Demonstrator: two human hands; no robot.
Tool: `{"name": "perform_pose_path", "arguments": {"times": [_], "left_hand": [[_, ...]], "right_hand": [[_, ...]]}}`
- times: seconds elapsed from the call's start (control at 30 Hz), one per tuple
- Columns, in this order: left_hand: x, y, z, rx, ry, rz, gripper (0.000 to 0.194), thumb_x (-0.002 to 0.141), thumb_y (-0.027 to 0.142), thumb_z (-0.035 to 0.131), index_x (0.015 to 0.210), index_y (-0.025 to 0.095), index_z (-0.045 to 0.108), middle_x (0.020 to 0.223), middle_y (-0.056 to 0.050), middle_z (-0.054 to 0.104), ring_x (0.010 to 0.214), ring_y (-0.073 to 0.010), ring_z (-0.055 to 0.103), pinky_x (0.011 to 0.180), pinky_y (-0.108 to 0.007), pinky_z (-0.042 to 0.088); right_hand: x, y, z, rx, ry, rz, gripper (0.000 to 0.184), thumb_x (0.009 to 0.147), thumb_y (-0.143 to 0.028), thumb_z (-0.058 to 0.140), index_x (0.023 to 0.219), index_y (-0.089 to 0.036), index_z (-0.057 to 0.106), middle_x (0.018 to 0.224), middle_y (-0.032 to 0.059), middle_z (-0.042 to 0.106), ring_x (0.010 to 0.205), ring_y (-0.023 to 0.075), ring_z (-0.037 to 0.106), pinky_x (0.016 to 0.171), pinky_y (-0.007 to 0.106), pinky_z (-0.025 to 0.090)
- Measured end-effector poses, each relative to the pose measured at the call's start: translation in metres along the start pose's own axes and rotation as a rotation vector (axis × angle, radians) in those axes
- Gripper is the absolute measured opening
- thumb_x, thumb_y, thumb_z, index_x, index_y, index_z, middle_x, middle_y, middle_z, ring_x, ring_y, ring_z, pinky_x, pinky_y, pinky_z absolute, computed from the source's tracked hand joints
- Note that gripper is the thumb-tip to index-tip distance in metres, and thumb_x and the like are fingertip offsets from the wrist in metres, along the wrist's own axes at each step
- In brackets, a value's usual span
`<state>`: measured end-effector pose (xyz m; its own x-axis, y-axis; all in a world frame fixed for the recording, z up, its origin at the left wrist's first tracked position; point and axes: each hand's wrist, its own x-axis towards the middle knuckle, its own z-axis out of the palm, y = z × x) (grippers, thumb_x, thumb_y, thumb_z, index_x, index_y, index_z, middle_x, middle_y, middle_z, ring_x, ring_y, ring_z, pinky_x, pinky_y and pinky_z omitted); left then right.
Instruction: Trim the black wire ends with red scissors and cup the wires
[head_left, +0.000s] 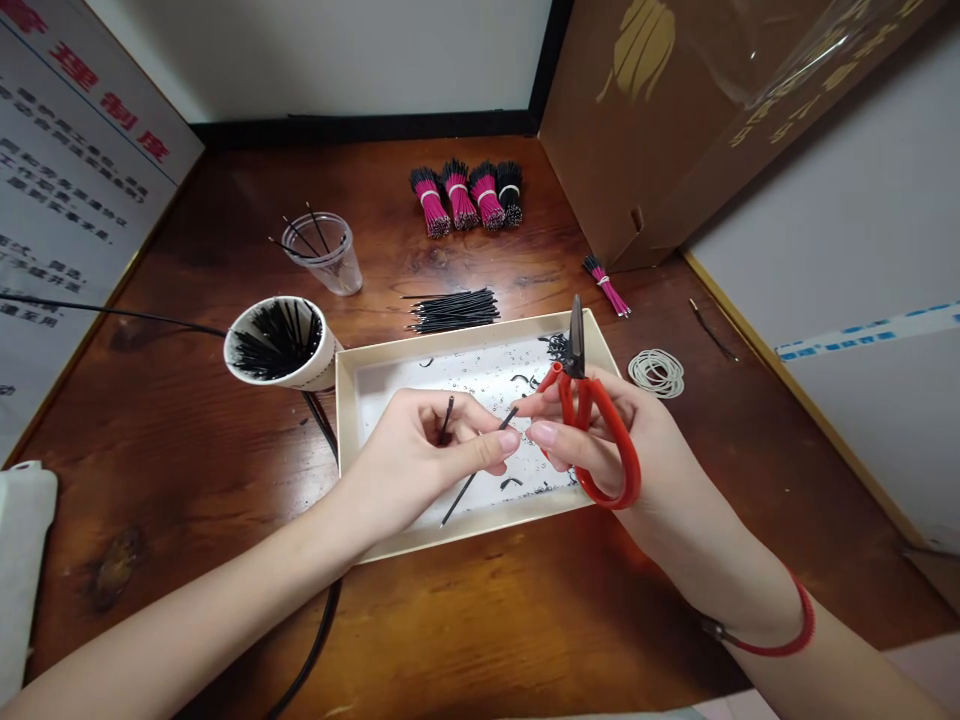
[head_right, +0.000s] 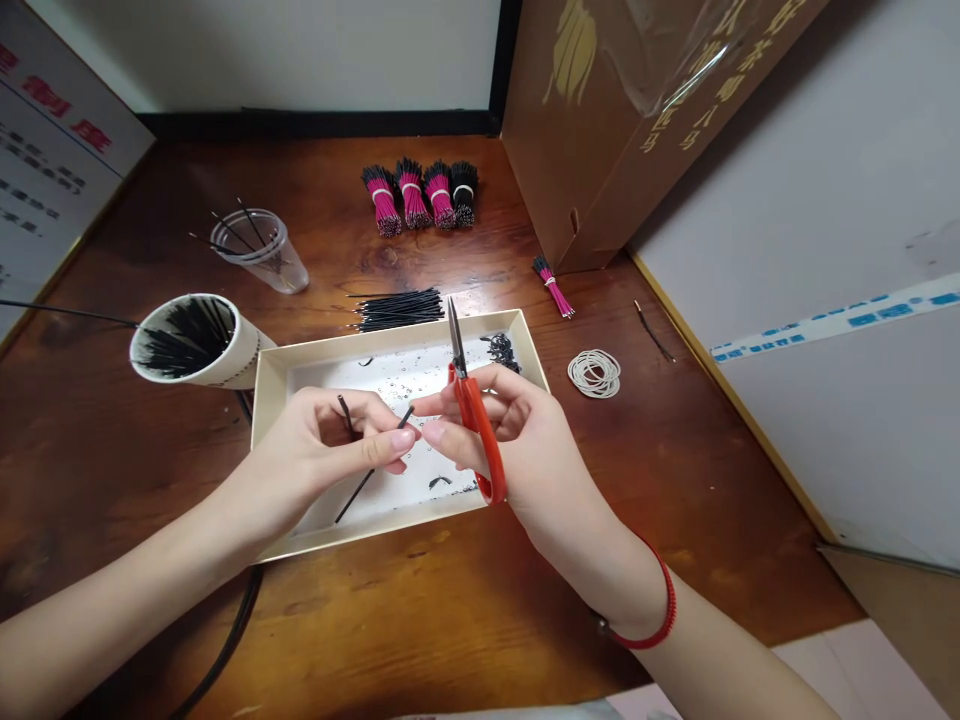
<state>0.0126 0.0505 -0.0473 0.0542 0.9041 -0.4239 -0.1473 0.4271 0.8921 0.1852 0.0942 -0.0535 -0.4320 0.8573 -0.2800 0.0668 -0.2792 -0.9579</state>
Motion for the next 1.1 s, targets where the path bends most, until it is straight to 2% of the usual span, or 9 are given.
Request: {"name": "perform_pose_path", "arguments": {"times": [0.23, 0.6, 0.83, 0.97, 1.1], "left_hand": [[0.0010, -0.0028, -0.0010, 0.004, 0.002, -0.015, 0.021, 0.060, 0.024, 0.083, 0.054, 0.016, 0.064, 0.049, 0.001, 0.061, 0.045, -0.0081, 0.040, 0.045, -0.023, 0.022], [0.0011, -0.0023, -0.0004, 0.020, 0.035, -0.031, 0.027, 0.055, 0.025, 0.085, 0.053, 0.016, 0.060, 0.047, 0.002, 0.057, 0.045, -0.0076, 0.038, 0.045, -0.023, 0.022], [0.0016, -0.0023, -0.0019, 0.007, 0.089, -0.005, 0.020, 0.057, 0.027, 0.085, 0.069, 0.017, 0.072, 0.042, 0.006, 0.046, 0.046, -0.0085, 0.042, 0.047, -0.022, 0.026], [0.0008, -0.0019, -0.0021, 0.042, 0.088, 0.031, 0.018, 0.058, 0.027, 0.084, 0.063, 0.015, 0.072, 0.046, 0.005, 0.046, 0.047, -0.0070, 0.035, 0.047, -0.022, 0.025], [0.0006, -0.0026, -0.0020, 0.090, 0.101, 0.064, 0.018, 0.060, 0.028, 0.082, 0.058, 0.016, 0.069, 0.047, 0.004, 0.049, 0.048, -0.0078, 0.036, 0.047, -0.022, 0.027]], "right_hand": [[-0.0006, 0.0023, -0.0020, -0.001, -0.010, 0.013, 0.018, 0.071, -0.023, 0.080, 0.084, -0.021, 0.068, 0.084, -0.0025, 0.071, 0.053, 0.0023, 0.054, 0.045, 0.011, 0.046], [0.0010, 0.0016, -0.0004, 0.042, -0.025, 0.031, 0.019, 0.070, -0.021, 0.081, 0.083, -0.021, 0.067, 0.079, -0.0023, 0.069, 0.054, 0.0037, 0.053, 0.049, 0.013, 0.047], [-0.0005, -0.0054, 0.0036, 0.096, -0.003, 0.078, 0.027, 0.062, -0.012, 0.083, 0.083, -0.020, 0.068, 0.082, -0.0019, 0.071, 0.057, 0.0046, 0.055, 0.049, 0.013, 0.047], [-0.0010, -0.0058, 0.0034, 0.064, 0.010, 0.073, 0.027, 0.062, -0.014, 0.083, 0.083, -0.020, 0.067, 0.084, -0.0001, 0.071, 0.058, 0.0056, 0.056, 0.050, 0.014, 0.047], [-0.0006, -0.0041, 0.0033, 0.012, 0.020, 0.051, 0.027, 0.062, -0.019, 0.084, 0.082, -0.019, 0.066, 0.086, 0.0023, 0.072, 0.057, 0.0071, 0.056, 0.049, 0.017, 0.048]]}}
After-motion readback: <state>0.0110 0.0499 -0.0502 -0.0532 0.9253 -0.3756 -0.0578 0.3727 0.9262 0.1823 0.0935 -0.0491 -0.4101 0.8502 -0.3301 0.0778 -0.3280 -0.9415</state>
